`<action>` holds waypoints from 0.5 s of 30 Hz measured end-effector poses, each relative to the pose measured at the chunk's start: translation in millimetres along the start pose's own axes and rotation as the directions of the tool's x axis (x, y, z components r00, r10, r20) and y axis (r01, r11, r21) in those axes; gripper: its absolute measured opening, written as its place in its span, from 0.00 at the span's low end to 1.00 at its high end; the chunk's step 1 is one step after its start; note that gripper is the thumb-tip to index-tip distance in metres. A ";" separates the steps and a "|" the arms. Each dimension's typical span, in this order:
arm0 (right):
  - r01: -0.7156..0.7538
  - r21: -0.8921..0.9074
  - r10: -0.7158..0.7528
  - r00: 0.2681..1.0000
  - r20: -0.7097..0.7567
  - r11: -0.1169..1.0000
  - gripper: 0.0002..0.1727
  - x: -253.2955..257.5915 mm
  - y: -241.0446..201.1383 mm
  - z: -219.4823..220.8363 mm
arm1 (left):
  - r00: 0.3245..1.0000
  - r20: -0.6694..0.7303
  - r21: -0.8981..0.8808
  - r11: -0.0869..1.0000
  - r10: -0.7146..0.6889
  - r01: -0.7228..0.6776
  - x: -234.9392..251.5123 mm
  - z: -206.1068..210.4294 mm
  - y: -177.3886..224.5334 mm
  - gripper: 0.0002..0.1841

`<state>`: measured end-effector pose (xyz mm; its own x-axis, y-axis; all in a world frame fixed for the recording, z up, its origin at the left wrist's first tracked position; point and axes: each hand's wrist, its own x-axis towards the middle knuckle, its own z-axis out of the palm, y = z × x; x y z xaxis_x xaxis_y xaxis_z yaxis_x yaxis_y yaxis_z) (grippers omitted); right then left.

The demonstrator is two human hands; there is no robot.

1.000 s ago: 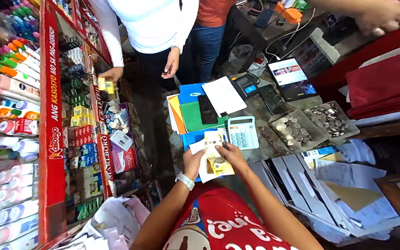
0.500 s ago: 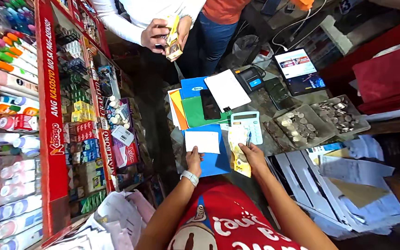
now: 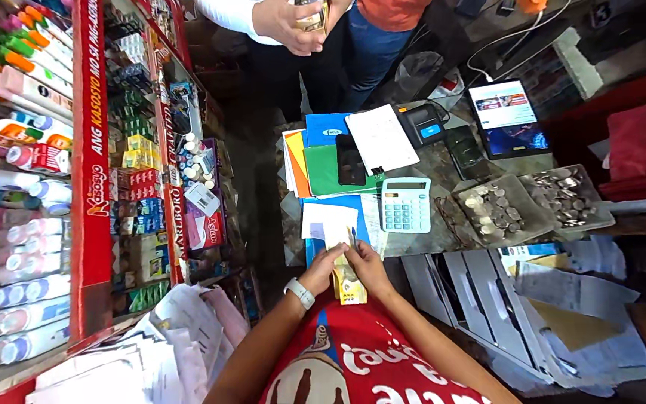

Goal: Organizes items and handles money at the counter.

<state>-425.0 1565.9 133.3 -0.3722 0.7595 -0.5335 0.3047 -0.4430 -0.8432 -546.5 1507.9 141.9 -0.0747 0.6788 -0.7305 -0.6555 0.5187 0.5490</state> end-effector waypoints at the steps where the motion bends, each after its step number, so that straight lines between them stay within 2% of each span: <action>1: 0.000 -0.010 0.000 1.000 -0.006 1.000 0.14 2.9 0.9 -2.7 | 0.999 -0.043 0.020 1.000 0.018 -0.018 1.8 1.6 2.5 0.22; 3: 0.016 -0.060 -0.022 0.996 -0.092 0.998 0.19 9.8 -2.0 -19.3 | 0.988 -0.041 0.181 0.974 0.147 -0.137 4.9 -3.2 3.9 0.22; 4: 0.027 -0.112 -0.044 0.987 -0.152 0.993 0.24 13.6 -4.2 -32.6 | 0.975 0.016 0.336 0.918 0.220 -0.212 6.9 -9.3 2.9 0.22; 5: 0.033 -0.177 -0.069 0.977 -0.200 0.984 0.31 17.3 -7.3 -49.0 | 0.955 0.128 0.516 0.804 0.268 -0.295 11.1 -17.9 1.2 0.23; 7: 0.031 -0.327 -0.122 0.957 -0.262 0.944 0.39 24.3 -14.6 -86.6 | 0.910 0.315 0.801 0.439 0.268 -0.407 25.4 -28.6 -3.7 0.22; 8: 0.031 -0.355 -0.137 0.951 -0.276 0.934 0.37 27.3 -18.1 -104.9 | 0.911 0.353 0.872 0.279 0.211 -0.402 30.4 -29.2 -4.6 0.22; 9: 0.036 -0.313 -0.128 0.952 -0.279 0.949 0.31 31.2 -20.4 -122.0 | 0.924 0.355 0.911 0.167 0.143 -0.376 34.1 -27.4 -4.9 0.22; 10: 0.039 -0.191 -0.090 0.959 -0.270 0.981 0.26 37.0 -21.2 -137.2 | 0.936 0.342 0.932 0.094 0.083 -0.349 37.1 -24.8 -6.2 0.22; 12: 0.009 0.080 0.005 0.986 -0.168 0.997 0.29 48.7 -21.3 -162.4 | 0.946 0.324 0.945 0.032 0.020 -0.325 40.5 -18.5 -10.3 0.22; 13: 0.021 0.100 -0.006 0.989 -0.150 0.995 0.28 54.7 -17.9 -170.0 | 0.946 0.324 0.946 0.018 0.008 -0.324 40.8 -14.7 -13.0 0.22; 14: 0.045 -0.005 -0.045 0.985 -0.165 0.999 0.25 60.6 -14.4 -174.2 | 0.945 0.328 0.945 0.009 -0.005 -0.328 40.4 -10.1 -15.6 0.22; 15: 0.068 -0.221 -0.112 0.975 -0.191 0.973 0.24 65.8 -13.7 -174.8 | 0.944 0.331 0.944 0.001 -0.018 -0.331 39.5 -4.9 -17.3 0.23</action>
<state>-300.4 1705.2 121.4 -0.2295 0.8813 -0.4131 0.4651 -0.2736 -0.8419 -541.8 1523.2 101.5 0.1900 0.8030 -0.5649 0.7333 0.2665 0.6255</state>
